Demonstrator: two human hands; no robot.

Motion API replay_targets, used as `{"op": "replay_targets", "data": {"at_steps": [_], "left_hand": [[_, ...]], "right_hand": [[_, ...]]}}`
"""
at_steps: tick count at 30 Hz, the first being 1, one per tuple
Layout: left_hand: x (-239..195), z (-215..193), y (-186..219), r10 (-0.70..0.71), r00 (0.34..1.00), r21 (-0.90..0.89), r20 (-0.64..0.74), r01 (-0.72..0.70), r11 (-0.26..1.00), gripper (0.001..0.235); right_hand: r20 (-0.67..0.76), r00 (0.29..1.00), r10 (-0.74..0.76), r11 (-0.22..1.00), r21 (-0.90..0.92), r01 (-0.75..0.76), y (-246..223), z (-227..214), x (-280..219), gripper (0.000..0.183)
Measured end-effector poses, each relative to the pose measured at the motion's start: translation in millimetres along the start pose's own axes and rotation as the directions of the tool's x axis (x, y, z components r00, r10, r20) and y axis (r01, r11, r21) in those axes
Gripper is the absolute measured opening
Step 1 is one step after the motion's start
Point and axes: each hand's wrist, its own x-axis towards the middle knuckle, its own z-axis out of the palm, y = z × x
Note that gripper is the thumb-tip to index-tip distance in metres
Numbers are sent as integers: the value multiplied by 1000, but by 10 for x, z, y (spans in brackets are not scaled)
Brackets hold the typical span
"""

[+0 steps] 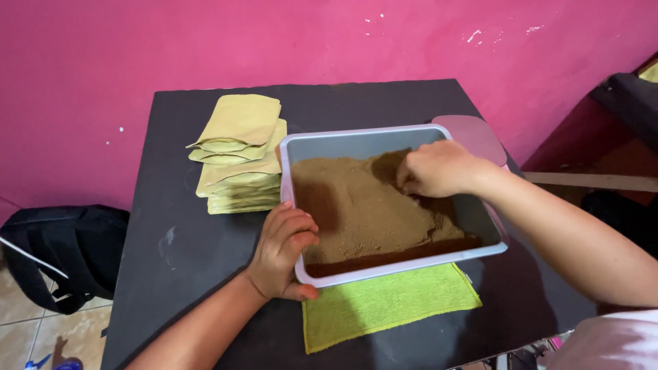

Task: The person uses a white plastic spoon to stir and level a brown powder inside a rectangular plastic container. The container sits on a green cloth on a black table, with a stack of folded cloths and a digital scale nearby. The person repeatedly scrapes the sides and flattens the surface of the powder.

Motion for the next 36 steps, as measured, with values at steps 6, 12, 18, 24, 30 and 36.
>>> {"op": "replay_targets", "data": {"at_steps": [6, 12, 18, 24, 30, 36], "left_hand": [[0, -41, 18, 4, 1000, 18, 20, -5, 1000, 89], [-10, -14, -12, 22, 1000, 22, 6, -22, 1000, 90], [179, -169, 77, 43, 997, -30, 69, -41, 999, 80], [184, -161, 98, 14, 997, -35, 74, -11, 999, 83], [161, -159, 110, 15, 998, -44, 54, -13, 999, 81], [159, -139, 36, 39, 997, -37, 67, -37, 999, 83]], "right_hand": [[-202, 972, 122, 973, -171, -158, 431, 296, 196, 18], [-233, 972, -11, 951, 299, 82, -141, -1, 81, 23], [-446, 884, -144, 975, 91, 205, -57, -1, 528, 26], [-506, 773, -383, 836, 165, 523, -524, 52, 677, 14], [-612, 619, -492, 814, -71, 576, -213, -158, 712, 18], [-695, 311, -648, 733, -461, 500, -569, 61, 809, 15]]}}
